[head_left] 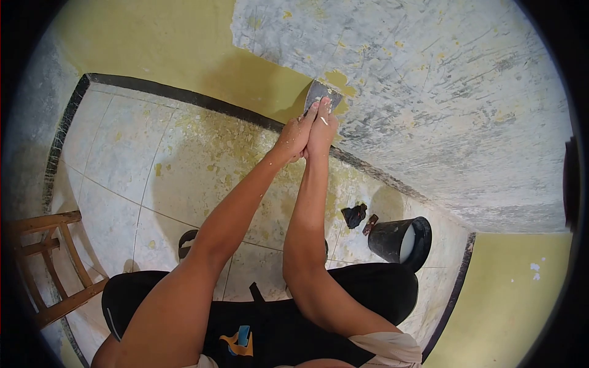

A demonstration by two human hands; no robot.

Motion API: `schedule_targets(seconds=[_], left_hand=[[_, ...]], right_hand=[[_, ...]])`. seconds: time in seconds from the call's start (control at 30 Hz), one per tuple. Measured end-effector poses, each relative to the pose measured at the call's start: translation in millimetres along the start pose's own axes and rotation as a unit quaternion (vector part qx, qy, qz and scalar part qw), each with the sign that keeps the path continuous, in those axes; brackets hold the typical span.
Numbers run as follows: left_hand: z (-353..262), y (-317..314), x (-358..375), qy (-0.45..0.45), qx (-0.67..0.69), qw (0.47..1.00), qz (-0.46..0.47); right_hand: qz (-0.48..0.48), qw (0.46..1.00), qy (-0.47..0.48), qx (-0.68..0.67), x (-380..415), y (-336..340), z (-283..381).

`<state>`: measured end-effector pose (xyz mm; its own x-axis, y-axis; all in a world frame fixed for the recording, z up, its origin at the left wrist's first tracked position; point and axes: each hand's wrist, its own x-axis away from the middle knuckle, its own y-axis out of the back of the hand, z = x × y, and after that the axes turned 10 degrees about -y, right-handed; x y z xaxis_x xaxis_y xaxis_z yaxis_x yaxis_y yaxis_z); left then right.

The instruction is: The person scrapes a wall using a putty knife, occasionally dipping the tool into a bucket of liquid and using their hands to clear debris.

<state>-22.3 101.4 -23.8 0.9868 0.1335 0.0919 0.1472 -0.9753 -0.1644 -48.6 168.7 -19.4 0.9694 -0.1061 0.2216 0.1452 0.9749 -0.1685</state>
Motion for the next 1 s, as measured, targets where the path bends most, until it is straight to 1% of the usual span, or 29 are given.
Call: schedule_targets(seconds=[0.07, 0.1, 0.17, 0.2, 0.27, 0.3, 0.37, 0.5, 0.57, 0.6, 0.67, 0.7, 0.77, 0.8, 0.87, 1.0], left_hand=[[2.0, -2.2, -0.3, -0.019, 0.043, 0.999, -0.017], [5.7, -1.2, -1.8, -0.017, 0.041, 0.999, -0.015], [11.5, 4.0, -6.7, -0.080, -0.043, 0.995, -0.040], [18.1, 7.5, -12.5, -0.080, -0.043, 0.995, -0.041], [31.9, 15.1, -24.0, -0.104, -0.071, 0.991, -0.046], [26.6, 19.4, -21.8, -0.102, -0.071, 0.991, -0.046], [7.4, 27.1, -15.5, -0.039, -0.152, 0.988, -0.002], [12.7, 17.3, -15.9, -0.060, -0.136, 0.988, -0.029], [33.2, 4.7, -24.8, -0.160, -0.033, 0.981, -0.101], [31.4, 5.1, -23.8, -0.160, -0.032, 0.981, -0.101], [26.8, 5.8, -22.8, -0.047, 0.002, 0.999, -0.017], [18.7, 2.6, -18.4, -0.048, 0.001, 0.999, -0.015], [3.9, -1.6, -7.5, -0.053, 0.059, 0.996, -0.049], [3.8, -2.1, -7.8, -0.054, 0.055, 0.996, -0.046], [4.2, -3.5, -7.1, -0.026, 0.076, 0.996, -0.036], [4.3, -4.5, -9.0, -0.041, 0.071, 0.996, -0.022]], right_hand=[[0.005, 1.000, -0.009, -0.011, 4.5, -2.1, 3.2], [0.003, 1.000, -0.011, -0.014, 4.0, -3.4, 0.3], [0.035, 0.993, -0.025, -0.113, 1.3, -9.5, -4.3], [0.035, 0.993, -0.025, -0.113, 0.8, -13.6, -6.2], [0.057, 0.973, -0.060, -0.216, 0.5, -20.7, -9.3], [0.056, 0.973, -0.061, -0.215, 1.0, -21.9, -10.2], [0.074, 0.967, -0.062, -0.234, 2.5, -23.4, -11.3], [0.072, 0.970, -0.046, -0.229, 0.4, -21.4, -10.6], [0.042, 0.980, -0.047, -0.187, 1.6, -18.2, -3.3], [0.042, 0.981, -0.047, -0.186, 2.1, -16.3, -1.4], [0.021, 0.990, -0.019, -0.140, 2.1, -13.5, 3.4], [0.020, 0.990, -0.017, -0.142, 2.6, -12.2, 5.6], [-0.007, 0.992, -0.045, -0.116, 4.3, -13.7, 7.3], [-0.008, 0.992, -0.044, -0.121, 5.5, -14.0, 8.5], [-0.007, 0.996, -0.041, -0.079, 8.3, -11.3, 12.1], [0.000, 0.999, -0.012, -0.036, -1.2, -3.9, 9.3]])
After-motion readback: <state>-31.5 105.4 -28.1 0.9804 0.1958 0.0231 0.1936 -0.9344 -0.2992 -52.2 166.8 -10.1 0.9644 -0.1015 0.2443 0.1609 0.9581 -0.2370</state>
